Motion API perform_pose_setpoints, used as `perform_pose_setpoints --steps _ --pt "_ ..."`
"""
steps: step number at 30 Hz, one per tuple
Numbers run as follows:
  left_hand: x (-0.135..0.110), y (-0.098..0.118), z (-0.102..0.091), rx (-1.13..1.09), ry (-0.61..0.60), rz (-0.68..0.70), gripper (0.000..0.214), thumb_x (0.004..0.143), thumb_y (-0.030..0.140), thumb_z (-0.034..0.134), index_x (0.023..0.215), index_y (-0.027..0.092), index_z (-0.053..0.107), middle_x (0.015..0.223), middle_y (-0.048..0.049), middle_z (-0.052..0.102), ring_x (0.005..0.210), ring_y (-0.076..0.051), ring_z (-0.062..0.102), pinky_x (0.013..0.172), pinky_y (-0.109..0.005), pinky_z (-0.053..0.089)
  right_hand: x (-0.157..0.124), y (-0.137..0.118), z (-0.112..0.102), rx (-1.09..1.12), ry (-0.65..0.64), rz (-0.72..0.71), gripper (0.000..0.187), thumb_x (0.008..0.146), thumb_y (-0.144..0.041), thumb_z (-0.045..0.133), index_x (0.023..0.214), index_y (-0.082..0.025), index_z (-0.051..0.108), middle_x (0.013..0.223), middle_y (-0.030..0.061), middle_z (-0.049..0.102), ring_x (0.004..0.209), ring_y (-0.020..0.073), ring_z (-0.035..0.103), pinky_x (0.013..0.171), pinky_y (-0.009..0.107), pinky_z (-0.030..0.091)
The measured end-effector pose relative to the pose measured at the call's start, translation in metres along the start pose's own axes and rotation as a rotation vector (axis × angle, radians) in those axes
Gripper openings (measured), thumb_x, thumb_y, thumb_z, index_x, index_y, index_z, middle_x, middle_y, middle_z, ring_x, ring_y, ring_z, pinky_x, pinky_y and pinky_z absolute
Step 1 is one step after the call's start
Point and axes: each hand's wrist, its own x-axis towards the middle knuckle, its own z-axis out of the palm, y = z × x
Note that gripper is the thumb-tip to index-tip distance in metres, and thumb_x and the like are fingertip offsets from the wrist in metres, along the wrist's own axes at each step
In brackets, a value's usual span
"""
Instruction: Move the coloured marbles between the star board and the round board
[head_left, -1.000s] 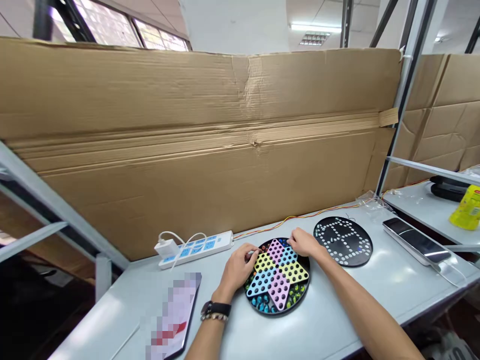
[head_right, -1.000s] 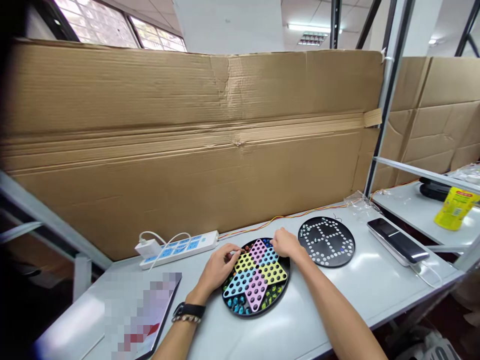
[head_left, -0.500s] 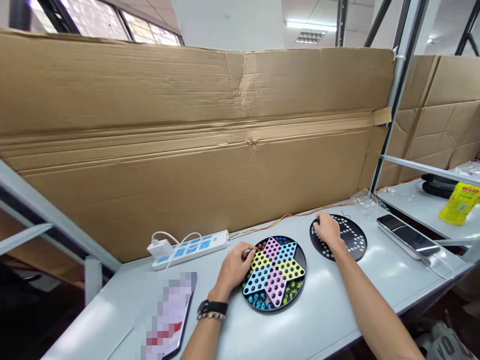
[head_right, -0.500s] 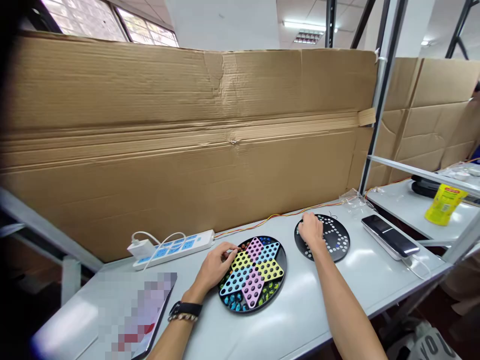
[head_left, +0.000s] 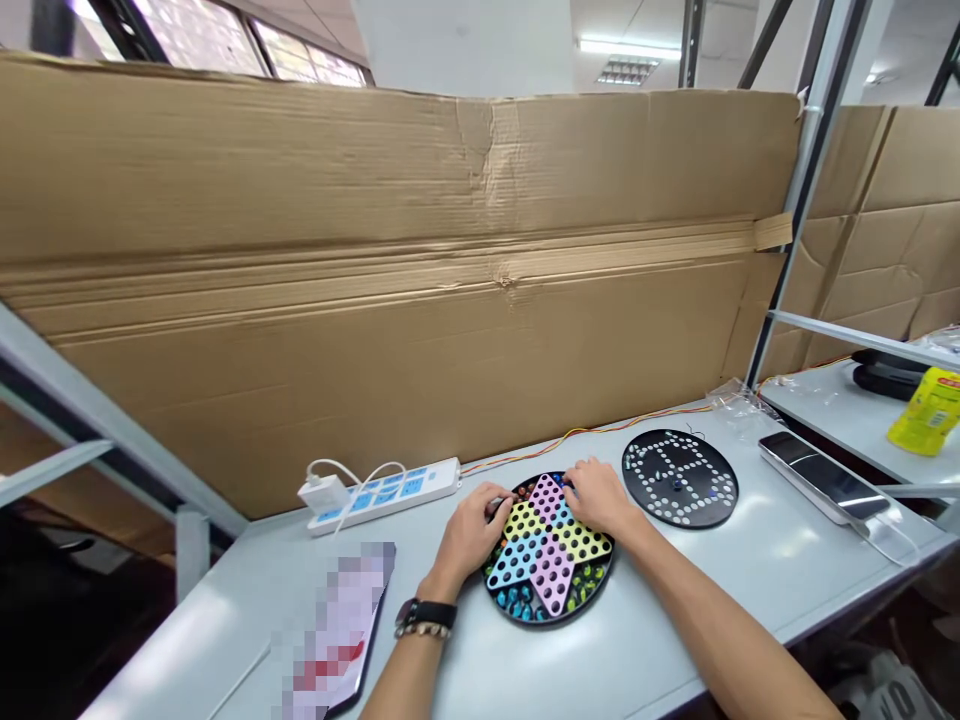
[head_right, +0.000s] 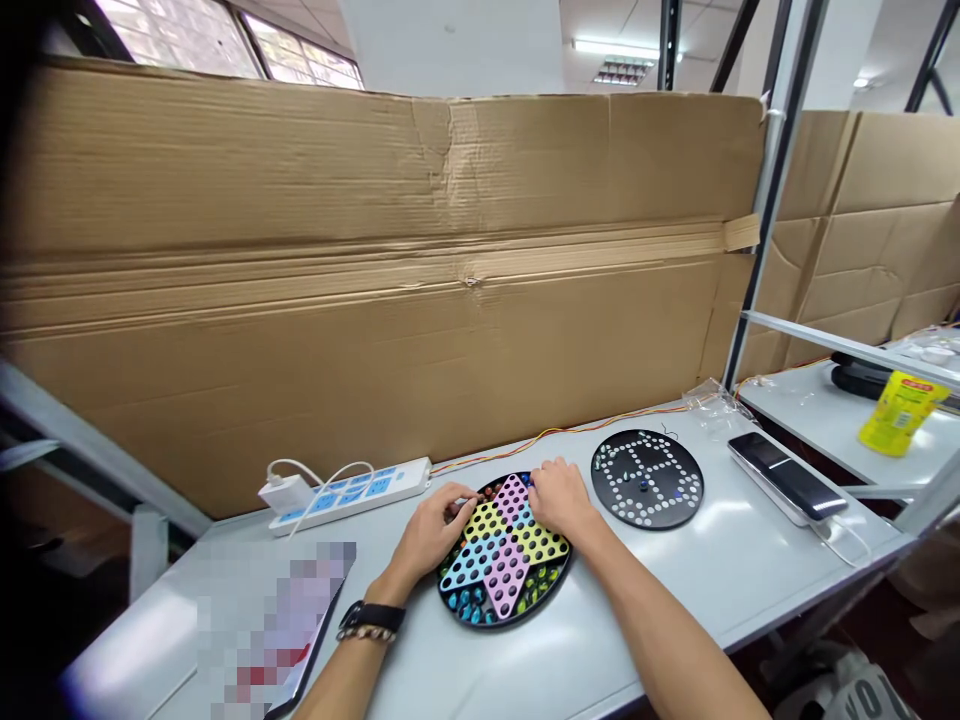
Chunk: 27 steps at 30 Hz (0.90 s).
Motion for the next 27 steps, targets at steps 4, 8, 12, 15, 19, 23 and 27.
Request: perform_pose_setpoints --steps 4,8,12,15,19,23,27 --pt "0.000 0.001 -0.001 0.004 -0.010 -0.005 0.042 0.102 0.055 0.055 0.097 0.028 0.085 0.109 -0.0068 0.088 0.086 -0.026 0.076 0.090 -0.040 0.065 0.001 -0.004 -0.005 -0.053 0.005 0.004 0.034 0.114 -0.022 0.056 0.124 -0.019 0.088 0.133 0.0219 0.086 0.130 0.0401 0.073 0.106 0.047 0.053" --pt "0.000 0.003 -0.001 -0.001 0.003 -0.003 0.044 0.102 0.058 0.055 0.097 0.027 0.085 0.109 -0.0079 0.088 0.084 -0.026 0.075 0.089 -0.041 0.066 0.005 -0.009 -0.009 -0.049 -0.017 0.023 0.034 0.114 -0.021 0.056 0.123 -0.015 0.089 0.134 0.0255 0.086 0.130 0.0416 0.075 0.103 0.047 0.054" --pt "0.001 0.001 0.000 -0.004 -0.001 -0.001 0.043 0.103 0.058 0.055 0.096 0.028 0.085 0.107 -0.0070 0.087 0.086 -0.026 0.075 0.090 -0.040 0.065 0.009 -0.016 -0.013 -0.102 -0.060 0.076 0.039 0.118 -0.025 0.052 0.127 -0.014 0.088 0.140 0.0246 0.086 0.134 0.0393 0.077 0.104 0.045 0.054" --pt "0.001 -0.001 0.001 0.003 -0.005 -0.001 0.044 0.104 0.059 0.055 0.098 0.027 0.085 0.108 -0.0068 0.087 0.087 -0.026 0.074 0.090 -0.041 0.064 0.013 -0.024 -0.015 -0.132 -0.081 0.087 0.040 0.115 -0.020 0.052 0.133 -0.013 0.087 0.140 0.0267 0.085 0.135 0.0391 0.077 0.107 0.047 0.054" --pt "0.000 -0.004 0.001 0.007 -0.002 0.002 0.046 0.105 0.061 0.055 0.098 0.027 0.084 0.108 -0.0070 0.087 0.089 -0.027 0.076 0.089 -0.040 0.063 0.018 -0.035 -0.014 -0.141 -0.106 0.084 0.040 0.108 -0.012 0.057 0.135 -0.011 0.086 0.137 0.0296 0.085 0.134 0.0395 0.078 0.113 0.050 0.053" --pt "0.000 -0.003 0.001 0.000 0.007 0.013 0.045 0.104 0.061 0.056 0.096 0.028 0.085 0.106 -0.0069 0.087 0.087 -0.026 0.076 0.088 -0.040 0.064 0.018 -0.039 -0.014 -0.131 -0.107 0.104 0.042 0.108 -0.009 0.055 0.135 -0.010 0.086 0.136 0.0292 0.085 0.135 0.0397 0.078 0.114 0.050 0.053" --pt "0.000 0.000 0.001 0.001 0.023 0.013 0.044 0.103 0.059 0.058 0.095 0.027 0.086 0.106 -0.0066 0.086 0.082 -0.025 0.073 0.087 -0.040 0.064 0.013 -0.034 -0.016 -0.086 -0.088 0.148 0.042 0.110 -0.011 0.052 0.138 -0.011 0.084 0.139 0.0273 0.085 0.136 0.0375 0.078 0.108 0.043 0.055"
